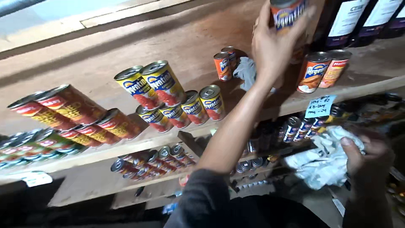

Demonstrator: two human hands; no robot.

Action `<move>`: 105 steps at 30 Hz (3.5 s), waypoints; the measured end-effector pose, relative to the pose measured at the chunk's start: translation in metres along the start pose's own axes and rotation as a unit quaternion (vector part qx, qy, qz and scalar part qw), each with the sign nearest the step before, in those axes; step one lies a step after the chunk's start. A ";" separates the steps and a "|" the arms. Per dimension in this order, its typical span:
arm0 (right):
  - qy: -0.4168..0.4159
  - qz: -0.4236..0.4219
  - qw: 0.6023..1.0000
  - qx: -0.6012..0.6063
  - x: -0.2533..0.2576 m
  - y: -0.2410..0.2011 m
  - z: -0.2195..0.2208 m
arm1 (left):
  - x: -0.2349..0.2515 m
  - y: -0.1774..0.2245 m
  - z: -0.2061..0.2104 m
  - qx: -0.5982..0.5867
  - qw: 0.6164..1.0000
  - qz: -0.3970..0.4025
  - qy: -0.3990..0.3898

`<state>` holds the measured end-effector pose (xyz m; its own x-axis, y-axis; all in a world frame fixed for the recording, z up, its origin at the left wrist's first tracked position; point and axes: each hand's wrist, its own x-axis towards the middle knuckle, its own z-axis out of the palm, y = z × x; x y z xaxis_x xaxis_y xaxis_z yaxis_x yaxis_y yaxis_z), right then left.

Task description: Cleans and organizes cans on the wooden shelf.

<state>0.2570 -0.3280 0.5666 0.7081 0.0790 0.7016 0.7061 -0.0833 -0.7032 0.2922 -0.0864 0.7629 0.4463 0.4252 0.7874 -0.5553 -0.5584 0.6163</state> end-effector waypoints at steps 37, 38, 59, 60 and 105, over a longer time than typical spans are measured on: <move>-0.187 -0.046 0.950 -0.247 0.073 -0.040 -0.011 | -0.169 -0.015 -0.057 -0.197 0.912 -0.223 -0.281; -0.154 -0.021 0.963 -0.221 0.071 -0.043 -0.015 | -0.167 -0.020 -0.058 -0.247 0.896 -0.253 -0.269; 0.023 -0.293 0.951 -0.095 0.008 -0.037 0.068 | -0.145 0.015 -0.033 -0.493 0.713 -0.498 -0.032; 0.029 -0.304 0.946 -0.110 0.009 -0.032 0.065 | -0.142 0.016 -0.036 -0.496 0.712 -0.497 -0.025; -0.191 -0.058 0.978 0.062 -0.034 0.012 0.067 | -0.050 -0.046 -0.011 0.062 0.935 -0.191 -0.291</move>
<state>0.2417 -0.2648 0.5269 0.5559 0.4482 0.7001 0.7595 0.0683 -0.6469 0.2878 -0.0738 0.6949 0.9225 0.1705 0.3464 -0.2074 -0.5377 0.8172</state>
